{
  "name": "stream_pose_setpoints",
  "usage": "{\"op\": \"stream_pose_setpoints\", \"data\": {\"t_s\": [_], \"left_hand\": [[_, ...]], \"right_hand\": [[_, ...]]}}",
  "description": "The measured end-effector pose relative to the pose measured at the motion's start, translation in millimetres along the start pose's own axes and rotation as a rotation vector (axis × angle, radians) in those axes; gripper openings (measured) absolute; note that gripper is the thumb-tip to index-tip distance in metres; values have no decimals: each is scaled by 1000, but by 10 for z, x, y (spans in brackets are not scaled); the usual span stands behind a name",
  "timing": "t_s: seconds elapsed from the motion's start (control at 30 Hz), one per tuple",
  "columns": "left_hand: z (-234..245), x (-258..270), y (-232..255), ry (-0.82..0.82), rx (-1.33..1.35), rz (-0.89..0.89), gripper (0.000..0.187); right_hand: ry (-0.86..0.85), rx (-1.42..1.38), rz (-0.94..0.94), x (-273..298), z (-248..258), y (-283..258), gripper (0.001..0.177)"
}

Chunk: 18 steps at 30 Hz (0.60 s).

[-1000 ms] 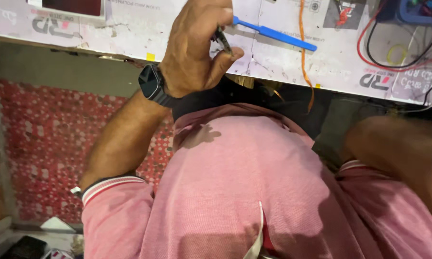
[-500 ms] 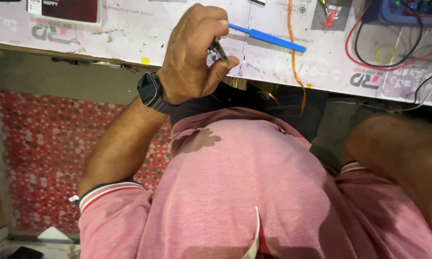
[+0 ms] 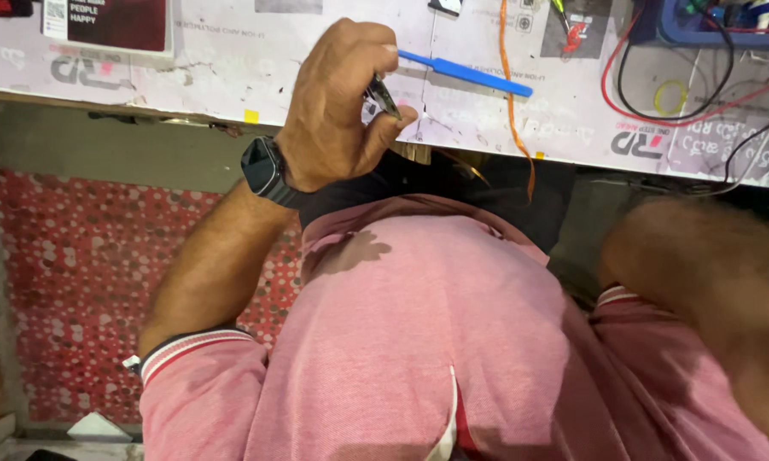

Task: The person cleans a small electronic circuit board using a blue toothbrush, scrubbing various components and edges. They then use a green utility knife to scrape or clean specific areas on the board. Finally, they use a small metal tool to pick at or adjust a connector on the device.

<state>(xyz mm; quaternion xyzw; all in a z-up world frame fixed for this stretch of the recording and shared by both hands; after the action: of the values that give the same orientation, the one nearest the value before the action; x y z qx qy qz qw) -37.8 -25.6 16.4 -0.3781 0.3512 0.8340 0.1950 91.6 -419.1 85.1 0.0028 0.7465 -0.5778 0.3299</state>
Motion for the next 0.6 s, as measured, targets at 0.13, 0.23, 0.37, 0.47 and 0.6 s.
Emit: {"op": "stream_pose_setpoints", "data": {"t_s": [0.13, 0.23, 0.37, 0.47, 0.6], "left_hand": [[-26, -5, -2, 4, 25, 45, 49], [-20, -13, -10, -2, 24, 51, 49], [-11, -31, 5, -4, 31, 68, 48], [-12, -32, 1, -11, 40, 81, 48], [-39, -50, -8, -22, 49, 103, 48]], "right_hand": [[-31, -14, 1, 27, -102, 27, 31], [-58, -17, -3, 75, -170, 34, 31], [-86, -22, 10, 98, -268, 33, 32], [-122, -21, 26, 43, -338, 25, 32], [-216, 11, 103, -165, -508, 36, 32]]}}
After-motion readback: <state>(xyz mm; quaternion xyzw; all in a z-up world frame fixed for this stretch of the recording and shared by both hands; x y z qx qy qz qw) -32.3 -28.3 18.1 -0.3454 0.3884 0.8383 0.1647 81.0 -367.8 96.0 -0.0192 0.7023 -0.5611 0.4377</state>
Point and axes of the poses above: each hand's wrist, its own x-axis away from the middle knuckle, its own z-axis out of the back of the hand, y = z × x, the point moved 3 cm from there along -x, towards the middle knuckle, and after that the axes turned 2 degrees about -z, right-handed, at the moved point
